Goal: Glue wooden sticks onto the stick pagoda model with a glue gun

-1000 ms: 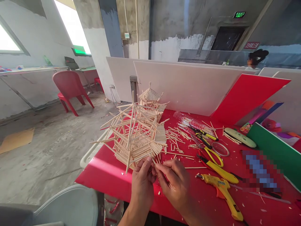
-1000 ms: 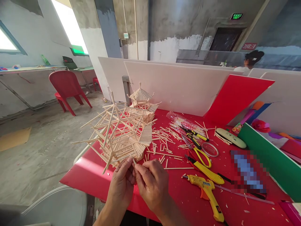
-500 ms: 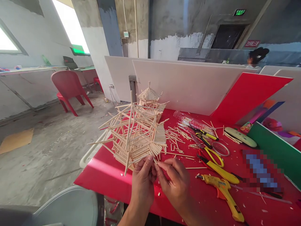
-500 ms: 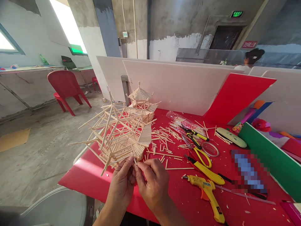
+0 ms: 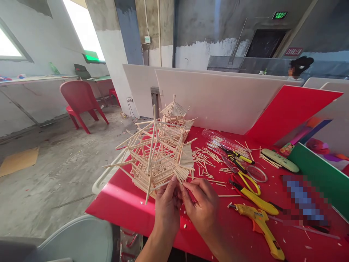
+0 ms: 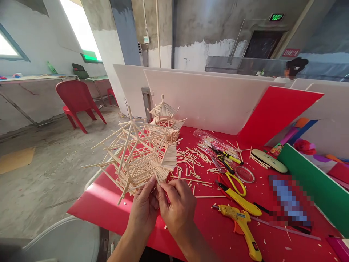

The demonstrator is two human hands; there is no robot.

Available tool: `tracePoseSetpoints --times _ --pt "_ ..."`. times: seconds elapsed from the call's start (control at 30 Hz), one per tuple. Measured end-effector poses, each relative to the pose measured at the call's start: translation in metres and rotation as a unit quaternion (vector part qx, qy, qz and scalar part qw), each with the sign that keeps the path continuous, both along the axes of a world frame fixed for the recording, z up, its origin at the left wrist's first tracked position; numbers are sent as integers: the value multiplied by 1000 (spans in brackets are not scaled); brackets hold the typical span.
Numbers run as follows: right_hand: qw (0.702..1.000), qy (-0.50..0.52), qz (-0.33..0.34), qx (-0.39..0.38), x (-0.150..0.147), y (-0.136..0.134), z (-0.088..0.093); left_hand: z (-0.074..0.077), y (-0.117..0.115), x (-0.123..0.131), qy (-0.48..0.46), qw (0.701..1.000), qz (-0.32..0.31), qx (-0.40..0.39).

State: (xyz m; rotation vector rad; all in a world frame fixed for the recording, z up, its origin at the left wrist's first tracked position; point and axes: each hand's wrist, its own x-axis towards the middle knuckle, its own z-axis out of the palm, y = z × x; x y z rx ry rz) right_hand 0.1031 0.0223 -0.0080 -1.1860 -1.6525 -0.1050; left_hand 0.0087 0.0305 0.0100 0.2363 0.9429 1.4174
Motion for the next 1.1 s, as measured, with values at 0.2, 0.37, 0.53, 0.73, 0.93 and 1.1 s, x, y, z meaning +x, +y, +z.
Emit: tracePoseSetpoints --times 0.2,0.37,0.53,0.73,0.93,1.1 --pt "1000 -12 -7 4 -1 2 -2 -3 5 1 -3 1000 12 11" --pt "1000 5 -3 -14 -1 2 -2 -6 6 1 10 1000 9 6" --pt "1000 2 -6 -5 -1 3 0 -8 7 1 17 1000 14 12" --pt "1000 -5 -3 -3 0 4 -3 -7 8 1 18 1000 16 10" --pt "1000 -13 -4 15 2 4 -4 -7 10 2 17 1000 10 8" --pt "1000 -3 3 10 1 3 -3 -4 5 1 -1 1000 15 1"
